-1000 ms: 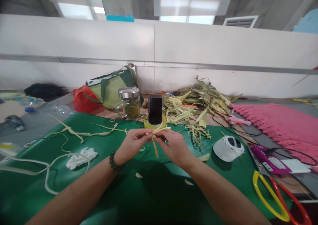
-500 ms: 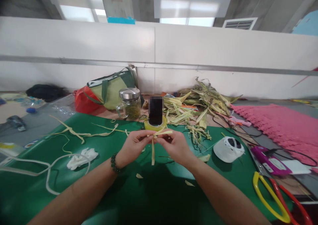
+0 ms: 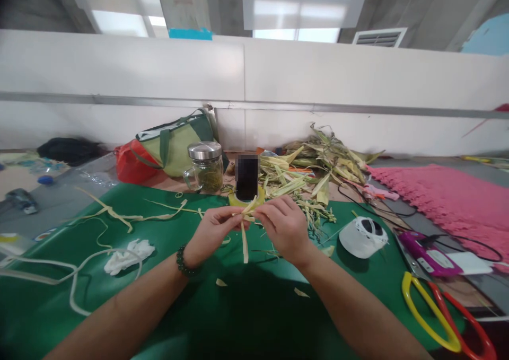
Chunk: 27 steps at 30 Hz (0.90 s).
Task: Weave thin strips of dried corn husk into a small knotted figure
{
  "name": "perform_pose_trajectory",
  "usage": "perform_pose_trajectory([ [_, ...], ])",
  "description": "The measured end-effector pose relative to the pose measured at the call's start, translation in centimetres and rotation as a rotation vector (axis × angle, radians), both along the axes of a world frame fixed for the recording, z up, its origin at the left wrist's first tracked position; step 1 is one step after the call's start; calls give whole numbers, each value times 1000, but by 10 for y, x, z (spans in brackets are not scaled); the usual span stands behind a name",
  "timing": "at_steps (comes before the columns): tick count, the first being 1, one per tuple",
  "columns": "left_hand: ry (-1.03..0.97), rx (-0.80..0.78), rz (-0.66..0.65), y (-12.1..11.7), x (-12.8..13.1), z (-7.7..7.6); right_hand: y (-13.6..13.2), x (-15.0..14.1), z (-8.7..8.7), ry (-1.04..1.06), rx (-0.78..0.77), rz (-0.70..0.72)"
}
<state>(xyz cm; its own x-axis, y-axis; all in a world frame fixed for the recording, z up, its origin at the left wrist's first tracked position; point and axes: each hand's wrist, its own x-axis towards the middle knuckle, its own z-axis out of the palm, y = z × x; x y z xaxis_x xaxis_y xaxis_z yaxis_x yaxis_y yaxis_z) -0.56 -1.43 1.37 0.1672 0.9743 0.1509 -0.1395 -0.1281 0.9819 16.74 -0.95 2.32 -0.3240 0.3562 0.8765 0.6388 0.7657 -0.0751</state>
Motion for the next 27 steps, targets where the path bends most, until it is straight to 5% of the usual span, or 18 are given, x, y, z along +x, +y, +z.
perform_pose_trajectory([
  [7, -52, -113, -66, -2, -1, 2, 9, 4, -4, 106, -549, 83],
  [21, 23, -66, -64, -4, 2, 5, -10, -11, -1, -85, 116, 21],
  [27, 17, -45, -56, -4, 1, 6, -14, -12, -5, -211, 112, 85],
])
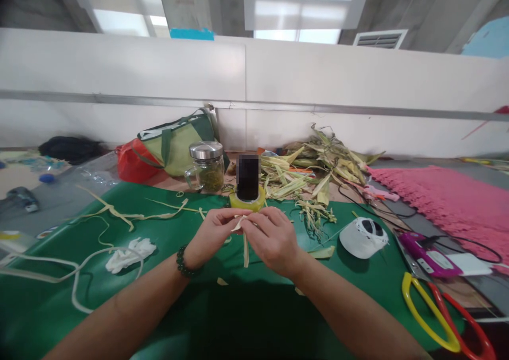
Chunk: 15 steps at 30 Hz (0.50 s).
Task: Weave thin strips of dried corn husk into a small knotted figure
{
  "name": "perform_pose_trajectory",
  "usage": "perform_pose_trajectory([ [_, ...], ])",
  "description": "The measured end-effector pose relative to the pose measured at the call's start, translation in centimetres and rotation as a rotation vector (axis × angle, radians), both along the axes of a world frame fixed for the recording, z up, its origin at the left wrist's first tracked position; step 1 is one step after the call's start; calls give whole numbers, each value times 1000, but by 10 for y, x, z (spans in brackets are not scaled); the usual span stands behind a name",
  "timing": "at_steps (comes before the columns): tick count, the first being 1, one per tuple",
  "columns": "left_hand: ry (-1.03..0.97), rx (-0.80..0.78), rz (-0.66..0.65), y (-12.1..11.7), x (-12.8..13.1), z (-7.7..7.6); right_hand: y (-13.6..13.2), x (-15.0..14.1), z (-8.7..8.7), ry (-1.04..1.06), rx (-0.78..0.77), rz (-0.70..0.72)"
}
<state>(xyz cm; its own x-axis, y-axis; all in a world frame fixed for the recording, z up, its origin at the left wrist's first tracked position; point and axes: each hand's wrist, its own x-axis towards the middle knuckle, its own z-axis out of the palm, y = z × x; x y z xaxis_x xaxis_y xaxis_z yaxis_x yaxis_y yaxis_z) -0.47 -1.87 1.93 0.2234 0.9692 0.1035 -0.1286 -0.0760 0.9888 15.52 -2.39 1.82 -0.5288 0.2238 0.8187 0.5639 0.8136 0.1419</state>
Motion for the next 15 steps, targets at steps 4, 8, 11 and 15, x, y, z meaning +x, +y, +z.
perform_pose_trajectory([
  [4, 23, 44, 4, 0, -1, 1, 1, 2, -1, -47, 30, 12],
  [8, 36, 54, -10, -2, -2, 4, 2, 3, -1, -60, 66, 21],
  [11, 47, 63, -29, -2, -3, 4, 3, 4, -1, -69, 54, 33],
  [15, 64, 93, -36, -1, -4, 4, 4, 4, -1, -71, 43, 44],
])
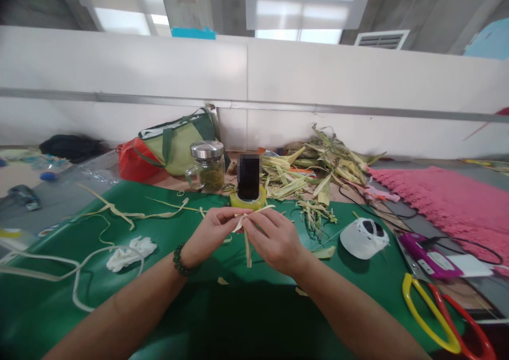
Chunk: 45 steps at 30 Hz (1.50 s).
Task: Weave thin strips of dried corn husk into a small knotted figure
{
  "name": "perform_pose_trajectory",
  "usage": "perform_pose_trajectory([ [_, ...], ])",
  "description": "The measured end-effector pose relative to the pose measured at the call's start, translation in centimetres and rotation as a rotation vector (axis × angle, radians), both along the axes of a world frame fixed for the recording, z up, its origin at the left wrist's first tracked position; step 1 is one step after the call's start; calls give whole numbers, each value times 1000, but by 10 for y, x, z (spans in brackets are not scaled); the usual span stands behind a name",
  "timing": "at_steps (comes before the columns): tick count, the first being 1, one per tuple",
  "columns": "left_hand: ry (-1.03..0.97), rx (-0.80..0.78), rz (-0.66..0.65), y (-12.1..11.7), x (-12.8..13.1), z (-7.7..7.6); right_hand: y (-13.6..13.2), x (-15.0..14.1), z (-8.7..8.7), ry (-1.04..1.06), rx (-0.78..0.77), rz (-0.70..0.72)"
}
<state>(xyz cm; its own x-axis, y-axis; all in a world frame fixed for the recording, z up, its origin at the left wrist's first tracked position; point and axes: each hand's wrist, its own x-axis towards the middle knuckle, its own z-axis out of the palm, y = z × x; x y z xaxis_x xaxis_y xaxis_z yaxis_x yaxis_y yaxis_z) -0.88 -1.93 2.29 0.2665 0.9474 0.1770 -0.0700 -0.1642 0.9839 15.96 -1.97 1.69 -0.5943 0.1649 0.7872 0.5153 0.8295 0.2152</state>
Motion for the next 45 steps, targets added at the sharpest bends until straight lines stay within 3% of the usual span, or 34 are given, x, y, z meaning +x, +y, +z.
perform_pose_trajectory([
  [17, -44, -75, -60, -3, -6, 7, 0, 0, 2, 11, 17, 8],
  [26, -48, -53, -87, 3, -10, 4, 4, 5, 5, 21, -120, 64],
  [34, 53, -15, -86, 5, -11, 2, 5, 4, 10, 58, -137, 161],
  [45, 217, 136, -28, 2, -10, 5, 5, 4, 3, 143, -356, 208],
])
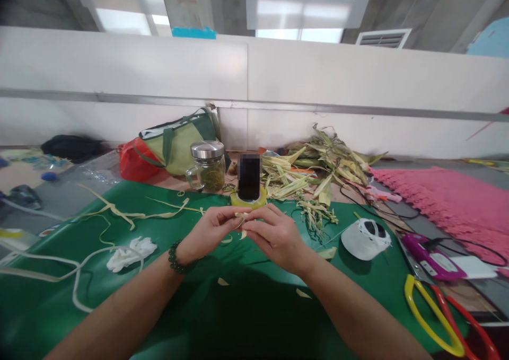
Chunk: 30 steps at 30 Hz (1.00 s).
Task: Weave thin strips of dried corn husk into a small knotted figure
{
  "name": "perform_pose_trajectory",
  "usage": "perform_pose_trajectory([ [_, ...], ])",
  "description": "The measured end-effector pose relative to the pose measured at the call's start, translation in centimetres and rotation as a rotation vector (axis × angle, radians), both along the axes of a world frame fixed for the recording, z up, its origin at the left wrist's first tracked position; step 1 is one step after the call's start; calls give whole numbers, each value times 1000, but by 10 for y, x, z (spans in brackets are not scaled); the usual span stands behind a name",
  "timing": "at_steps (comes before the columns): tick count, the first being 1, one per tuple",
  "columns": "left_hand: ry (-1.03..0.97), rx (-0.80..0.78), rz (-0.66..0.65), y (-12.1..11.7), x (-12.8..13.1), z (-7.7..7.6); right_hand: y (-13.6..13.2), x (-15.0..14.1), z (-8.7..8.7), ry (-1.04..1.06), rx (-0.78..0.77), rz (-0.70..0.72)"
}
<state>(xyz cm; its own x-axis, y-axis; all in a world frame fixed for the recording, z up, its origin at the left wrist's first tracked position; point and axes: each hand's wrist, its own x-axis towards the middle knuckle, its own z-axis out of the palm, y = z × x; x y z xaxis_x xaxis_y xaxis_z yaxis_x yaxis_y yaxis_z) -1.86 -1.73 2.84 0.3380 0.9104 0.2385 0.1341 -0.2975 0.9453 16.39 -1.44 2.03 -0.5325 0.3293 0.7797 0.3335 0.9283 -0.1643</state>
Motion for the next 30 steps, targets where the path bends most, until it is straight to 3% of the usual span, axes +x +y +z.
perform_pose_trajectory([
  [6, -26, -20, -30, -2, 0, 1, -1, 0, 0, 14, -6, 15],
  [16, -117, -125, 14, 0, 0, 2, -1, -1, 3, -84, 167, -44],
  [24, -256, -290, 1, 1, 1, 0, -2, 4, 1, -24, 210, -12],
  [26, -260, -305, -1, 1, 0, 0, -4, 6, 2, 81, 206, -46],
  [30, -253, -297, 12, 2, -1, 0, -5, 7, 5, 216, 100, -255],
])
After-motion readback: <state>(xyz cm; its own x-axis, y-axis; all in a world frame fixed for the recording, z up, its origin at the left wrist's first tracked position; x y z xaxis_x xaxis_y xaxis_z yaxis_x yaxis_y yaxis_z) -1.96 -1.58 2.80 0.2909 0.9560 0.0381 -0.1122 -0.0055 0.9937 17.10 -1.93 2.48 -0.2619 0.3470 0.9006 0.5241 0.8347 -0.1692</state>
